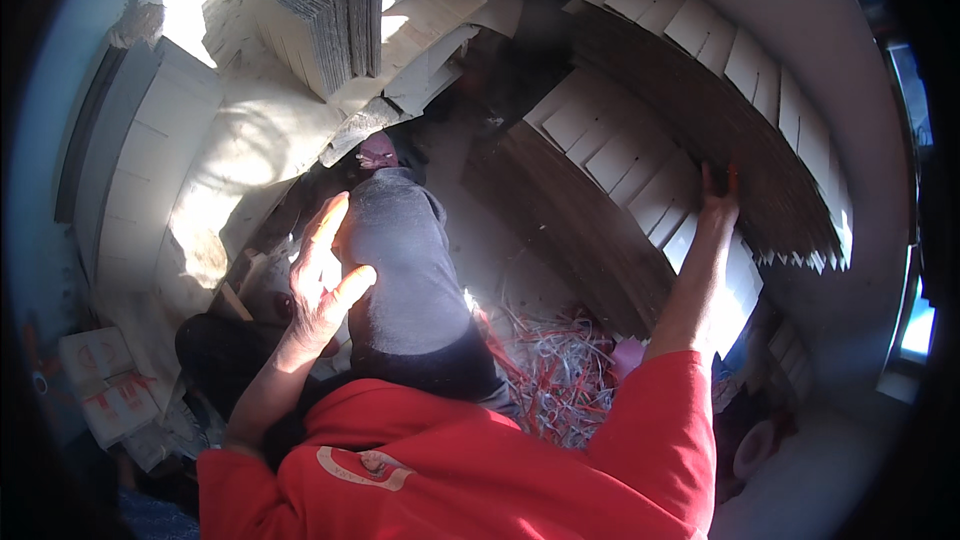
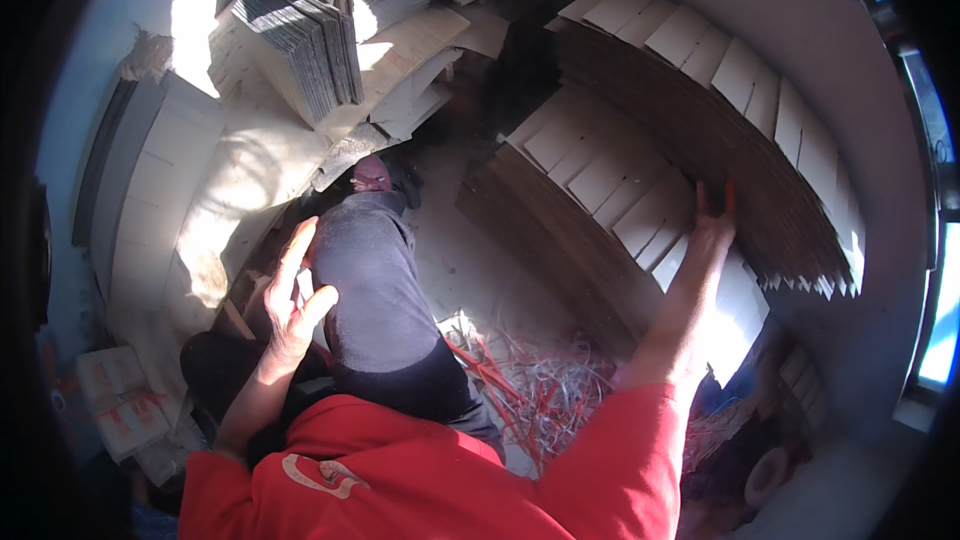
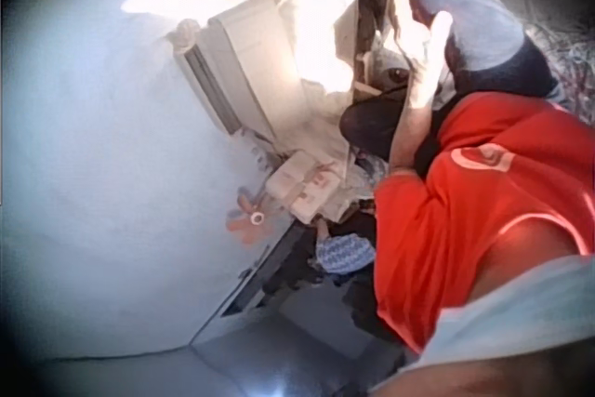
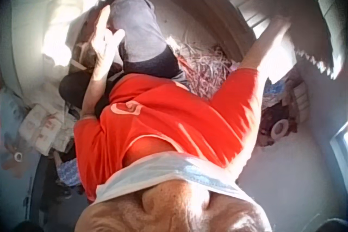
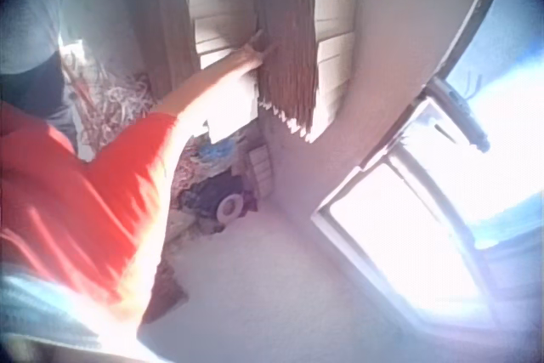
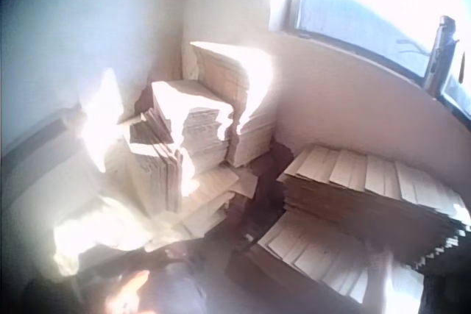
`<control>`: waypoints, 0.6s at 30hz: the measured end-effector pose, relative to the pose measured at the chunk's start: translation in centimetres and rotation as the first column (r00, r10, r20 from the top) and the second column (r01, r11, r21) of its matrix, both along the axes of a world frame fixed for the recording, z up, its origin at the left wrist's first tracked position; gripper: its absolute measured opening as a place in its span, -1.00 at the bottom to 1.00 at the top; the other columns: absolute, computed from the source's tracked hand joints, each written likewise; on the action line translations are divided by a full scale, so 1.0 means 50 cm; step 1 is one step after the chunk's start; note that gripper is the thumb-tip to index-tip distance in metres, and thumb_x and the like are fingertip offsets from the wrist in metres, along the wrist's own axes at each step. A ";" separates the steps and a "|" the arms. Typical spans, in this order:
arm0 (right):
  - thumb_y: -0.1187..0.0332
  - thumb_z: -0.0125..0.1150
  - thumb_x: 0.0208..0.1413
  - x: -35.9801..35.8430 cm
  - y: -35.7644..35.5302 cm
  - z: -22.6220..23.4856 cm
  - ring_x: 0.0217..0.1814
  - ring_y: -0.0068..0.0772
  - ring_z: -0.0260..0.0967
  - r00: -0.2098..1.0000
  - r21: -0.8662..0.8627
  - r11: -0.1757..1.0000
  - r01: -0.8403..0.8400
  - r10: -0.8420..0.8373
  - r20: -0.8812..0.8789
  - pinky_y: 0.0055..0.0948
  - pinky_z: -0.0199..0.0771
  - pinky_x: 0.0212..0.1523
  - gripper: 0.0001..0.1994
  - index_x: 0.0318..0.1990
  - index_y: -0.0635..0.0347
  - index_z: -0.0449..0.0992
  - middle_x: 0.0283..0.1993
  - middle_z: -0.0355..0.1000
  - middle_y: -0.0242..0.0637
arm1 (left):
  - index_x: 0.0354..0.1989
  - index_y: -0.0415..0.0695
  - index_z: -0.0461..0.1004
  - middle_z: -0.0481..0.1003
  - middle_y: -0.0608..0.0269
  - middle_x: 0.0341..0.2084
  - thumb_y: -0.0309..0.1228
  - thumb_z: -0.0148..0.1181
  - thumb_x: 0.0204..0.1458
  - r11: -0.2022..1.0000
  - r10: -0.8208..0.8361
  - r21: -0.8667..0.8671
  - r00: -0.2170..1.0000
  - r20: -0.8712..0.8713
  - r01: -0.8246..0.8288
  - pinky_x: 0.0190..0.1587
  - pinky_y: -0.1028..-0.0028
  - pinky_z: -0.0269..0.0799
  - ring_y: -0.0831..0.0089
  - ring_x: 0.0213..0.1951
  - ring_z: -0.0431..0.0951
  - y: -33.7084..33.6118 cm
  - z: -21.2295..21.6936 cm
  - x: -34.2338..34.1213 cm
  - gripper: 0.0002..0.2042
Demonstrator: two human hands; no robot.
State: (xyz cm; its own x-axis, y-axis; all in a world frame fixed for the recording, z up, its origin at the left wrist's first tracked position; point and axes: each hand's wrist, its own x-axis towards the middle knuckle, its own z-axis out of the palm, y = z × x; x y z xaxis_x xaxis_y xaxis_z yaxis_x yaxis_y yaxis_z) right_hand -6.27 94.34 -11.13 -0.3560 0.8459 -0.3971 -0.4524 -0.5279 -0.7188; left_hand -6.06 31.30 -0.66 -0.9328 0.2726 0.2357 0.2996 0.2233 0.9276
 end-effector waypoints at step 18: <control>0.15 0.00 0.14 -0.186 -0.228 -0.009 0.05 0.00 0.40 0.183 0.186 -0.023 -0.982 -0.328 0.927 -0.15 0.39 -0.02 -0.65 -0.02 0.12 0.51 -0.07 0.46 0.05 | 0.26 -0.38 0.13 0.34 0.03 0.14 -0.32 0.35 -0.12 0.987 0.014 0.155 0.974 0.227 -0.051 0.12 0.45 0.26 0.38 0.04 0.39 -0.046 -0.059 0.030 -0.22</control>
